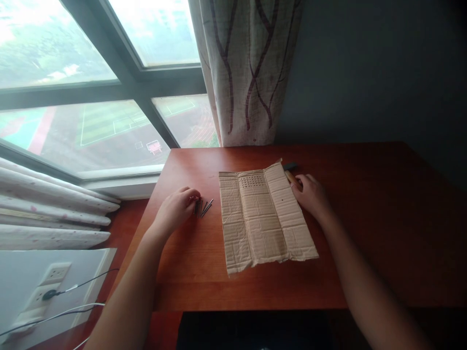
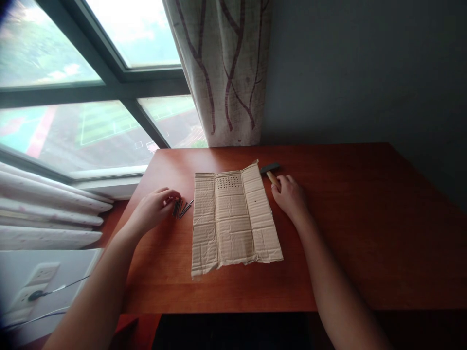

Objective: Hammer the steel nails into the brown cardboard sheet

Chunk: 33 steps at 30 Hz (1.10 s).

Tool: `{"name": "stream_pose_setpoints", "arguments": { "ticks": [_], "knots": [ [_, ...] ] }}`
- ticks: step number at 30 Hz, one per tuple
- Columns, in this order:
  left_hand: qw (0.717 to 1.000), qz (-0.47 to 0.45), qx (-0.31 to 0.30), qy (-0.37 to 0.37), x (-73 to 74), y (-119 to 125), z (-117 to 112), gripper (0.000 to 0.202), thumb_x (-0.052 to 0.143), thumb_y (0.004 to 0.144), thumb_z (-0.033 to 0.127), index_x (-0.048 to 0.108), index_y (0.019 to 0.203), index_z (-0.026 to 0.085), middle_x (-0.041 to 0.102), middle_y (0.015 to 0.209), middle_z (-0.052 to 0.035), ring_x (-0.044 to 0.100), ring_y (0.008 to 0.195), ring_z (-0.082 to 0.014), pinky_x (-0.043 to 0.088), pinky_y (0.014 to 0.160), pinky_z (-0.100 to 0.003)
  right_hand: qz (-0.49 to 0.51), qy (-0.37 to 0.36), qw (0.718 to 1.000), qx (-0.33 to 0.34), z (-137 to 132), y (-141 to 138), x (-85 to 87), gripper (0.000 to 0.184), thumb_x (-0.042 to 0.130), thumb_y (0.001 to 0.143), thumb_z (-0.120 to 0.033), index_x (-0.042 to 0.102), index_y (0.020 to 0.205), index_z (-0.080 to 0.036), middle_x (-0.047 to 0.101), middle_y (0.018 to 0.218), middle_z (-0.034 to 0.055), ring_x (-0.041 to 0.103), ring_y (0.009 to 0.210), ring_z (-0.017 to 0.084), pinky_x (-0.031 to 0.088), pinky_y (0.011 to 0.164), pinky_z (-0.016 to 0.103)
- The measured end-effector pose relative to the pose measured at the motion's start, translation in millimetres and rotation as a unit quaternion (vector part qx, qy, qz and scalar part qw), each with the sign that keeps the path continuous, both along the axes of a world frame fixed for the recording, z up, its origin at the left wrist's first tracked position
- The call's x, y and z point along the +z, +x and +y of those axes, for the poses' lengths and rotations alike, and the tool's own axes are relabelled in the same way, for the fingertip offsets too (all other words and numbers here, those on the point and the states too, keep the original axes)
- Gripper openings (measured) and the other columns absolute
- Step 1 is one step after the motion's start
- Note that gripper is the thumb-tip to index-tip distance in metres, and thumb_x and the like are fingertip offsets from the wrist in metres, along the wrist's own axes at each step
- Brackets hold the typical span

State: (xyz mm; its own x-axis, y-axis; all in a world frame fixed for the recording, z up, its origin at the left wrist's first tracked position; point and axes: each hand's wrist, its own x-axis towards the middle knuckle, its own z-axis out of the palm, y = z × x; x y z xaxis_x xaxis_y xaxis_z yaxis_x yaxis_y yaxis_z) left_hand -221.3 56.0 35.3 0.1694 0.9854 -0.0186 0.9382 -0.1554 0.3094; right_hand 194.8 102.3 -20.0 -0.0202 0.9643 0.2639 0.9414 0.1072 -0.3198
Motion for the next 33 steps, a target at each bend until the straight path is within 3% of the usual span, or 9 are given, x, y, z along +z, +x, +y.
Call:
{"name": "stream_pose_setpoints", "arguments": {
  "ticks": [11, 17, 21, 33],
  "knots": [
    [1.000, 0.000, 0.019, 0.007, 1.4, 3.7, -3.7, 0.027, 0.046, 0.090, 0.034, 0.069, 0.097, 0.022, 0.068, 0.098, -0.0057, 0.064, 0.078, -0.0194, 0.043, 0.068, -0.030, -0.004, -0.002, 1.000, -0.003, 0.6, 0.5, 0.1, 0.027, 0.053, 0.090, -0.030, 0.069, 0.106, -0.015, 0.068, 0.100, 0.0149, 0.062, 0.091, 0.028, 0.046, 0.080, 0.036],
    [0.999, -0.011, -0.043, 0.007, 6.1, 18.5, 3.1, 0.031, 0.042, 0.092, 0.026, 0.072, 0.099, 0.022, 0.067, 0.104, -0.0066, 0.063, 0.074, -0.0174, 0.047, 0.073, -0.031, 0.000, 0.002, 1.000, 0.001, -0.7, 0.6, 0.0, 0.024, 0.053, 0.090, -0.030, 0.068, 0.103, -0.016, 0.067, 0.099, 0.0143, 0.061, 0.090, 0.027, 0.046, 0.078, 0.036],
    [0.996, -0.027, -0.090, -0.008, 5.1, 26.8, 7.6, 0.033, 0.043, 0.092, 0.025, 0.074, 0.102, 0.022, 0.066, 0.105, -0.0087, 0.064, 0.082, -0.0197, 0.050, 0.077, -0.032, -0.002, 0.001, 1.000, 0.002, -0.6, 0.8, 0.1, 0.024, 0.053, 0.090, -0.030, 0.068, 0.103, -0.016, 0.067, 0.099, 0.0142, 0.061, 0.090, 0.027, 0.045, 0.076, 0.036],
    [0.995, -0.029, -0.091, 0.003, -0.9, 22.5, 1.4, 0.027, 0.043, 0.094, 0.024, 0.070, 0.094, 0.021, 0.064, 0.103, -0.0077, 0.063, 0.082, -0.0192, 0.049, 0.076, -0.032, -0.004, 0.001, 1.000, 0.002, -0.9, 0.7, -0.1, 0.024, 0.053, 0.090, -0.030, 0.068, 0.103, -0.016, 0.067, 0.100, 0.0144, 0.061, 0.091, 0.028, 0.045, 0.079, 0.036]
  ]
}}
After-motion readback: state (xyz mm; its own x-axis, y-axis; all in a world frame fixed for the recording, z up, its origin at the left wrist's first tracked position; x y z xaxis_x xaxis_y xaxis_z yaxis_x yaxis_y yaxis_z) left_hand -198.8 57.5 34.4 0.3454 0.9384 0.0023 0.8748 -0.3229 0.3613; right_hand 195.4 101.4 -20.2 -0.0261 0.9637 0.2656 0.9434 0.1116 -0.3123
